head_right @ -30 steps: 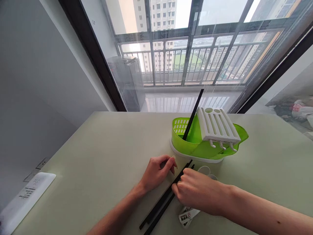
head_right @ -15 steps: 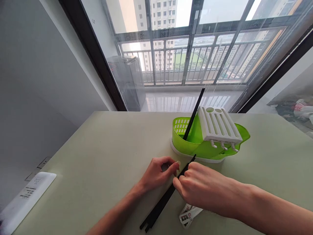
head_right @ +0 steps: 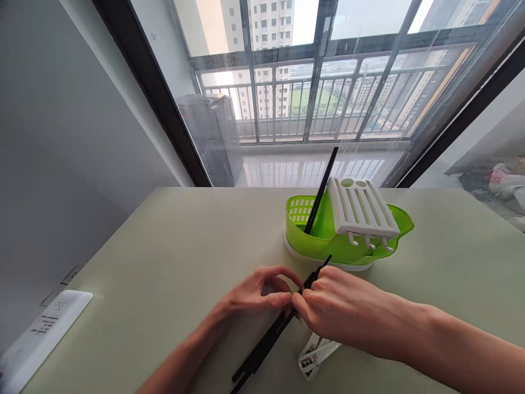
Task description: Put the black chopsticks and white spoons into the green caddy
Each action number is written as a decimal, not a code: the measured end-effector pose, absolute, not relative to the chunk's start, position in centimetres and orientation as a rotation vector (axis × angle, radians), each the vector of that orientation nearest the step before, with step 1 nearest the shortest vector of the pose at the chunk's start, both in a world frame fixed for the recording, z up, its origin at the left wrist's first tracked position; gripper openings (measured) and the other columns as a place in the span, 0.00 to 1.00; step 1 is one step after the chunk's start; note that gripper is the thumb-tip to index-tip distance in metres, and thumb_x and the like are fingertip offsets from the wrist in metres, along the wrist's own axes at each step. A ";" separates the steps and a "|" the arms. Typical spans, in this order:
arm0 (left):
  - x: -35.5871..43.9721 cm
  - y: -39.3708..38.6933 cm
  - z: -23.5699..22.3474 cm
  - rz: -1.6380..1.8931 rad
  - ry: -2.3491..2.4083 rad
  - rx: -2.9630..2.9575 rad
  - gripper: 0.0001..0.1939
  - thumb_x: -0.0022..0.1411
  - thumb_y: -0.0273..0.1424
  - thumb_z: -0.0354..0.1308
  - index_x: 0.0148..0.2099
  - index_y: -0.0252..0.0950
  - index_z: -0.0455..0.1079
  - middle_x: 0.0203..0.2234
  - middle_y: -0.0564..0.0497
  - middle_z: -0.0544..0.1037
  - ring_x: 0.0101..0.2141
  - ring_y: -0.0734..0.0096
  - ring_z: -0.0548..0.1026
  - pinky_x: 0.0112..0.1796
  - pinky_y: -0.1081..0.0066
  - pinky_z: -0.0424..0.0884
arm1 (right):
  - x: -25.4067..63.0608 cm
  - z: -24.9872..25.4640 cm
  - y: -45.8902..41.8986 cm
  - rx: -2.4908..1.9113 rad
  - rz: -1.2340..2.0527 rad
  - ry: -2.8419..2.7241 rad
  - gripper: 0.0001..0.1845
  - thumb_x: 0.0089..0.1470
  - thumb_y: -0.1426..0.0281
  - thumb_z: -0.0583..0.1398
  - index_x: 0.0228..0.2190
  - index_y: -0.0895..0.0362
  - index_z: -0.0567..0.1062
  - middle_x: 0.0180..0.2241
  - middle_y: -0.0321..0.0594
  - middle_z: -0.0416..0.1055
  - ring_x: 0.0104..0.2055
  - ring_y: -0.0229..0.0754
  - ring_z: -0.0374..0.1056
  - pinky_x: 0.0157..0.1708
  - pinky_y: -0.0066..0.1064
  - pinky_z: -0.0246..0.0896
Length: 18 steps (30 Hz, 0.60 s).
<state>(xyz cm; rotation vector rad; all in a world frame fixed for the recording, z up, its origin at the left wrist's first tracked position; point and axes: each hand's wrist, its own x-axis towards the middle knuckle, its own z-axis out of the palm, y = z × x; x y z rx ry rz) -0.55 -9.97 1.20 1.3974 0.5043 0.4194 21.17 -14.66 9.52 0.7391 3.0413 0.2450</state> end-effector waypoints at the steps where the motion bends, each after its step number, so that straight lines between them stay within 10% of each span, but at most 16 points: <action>1: -0.6 -9.9 1.1 0.401 0.497 1.400 0.25 0.61 0.43 0.65 0.54 0.33 0.72 0.27 0.50 0.79 0.29 0.72 0.76 0.32 0.74 0.70 | 21.2 9.6 -14.6 0.714 0.215 3.031 0.14 0.50 0.86 0.58 0.32 0.56 0.68 0.20 0.31 0.66 0.20 0.37 0.62 0.24 0.35 0.37; 10: -0.4 -10.0 0.4 0.340 0.518 1.327 0.38 0.41 0.38 0.79 0.54 0.36 0.71 0.31 0.50 0.82 0.30 0.71 0.77 0.34 0.72 0.74 | 21.4 9.3 -14.3 0.730 0.162 3.017 0.16 0.46 0.89 0.58 0.29 0.55 0.66 0.21 0.31 0.67 0.20 0.38 0.63 0.23 0.34 0.36; 18: -0.9 -9.5 1.4 0.306 0.537 1.247 0.32 0.45 0.40 0.77 0.51 0.35 0.73 0.29 0.51 0.81 0.29 0.73 0.77 0.33 0.72 0.73 | 21.2 10.1 -14.3 0.802 0.122 3.051 0.17 0.49 0.89 0.55 0.33 0.56 0.67 0.24 0.33 0.68 0.25 0.39 0.69 0.26 0.33 0.46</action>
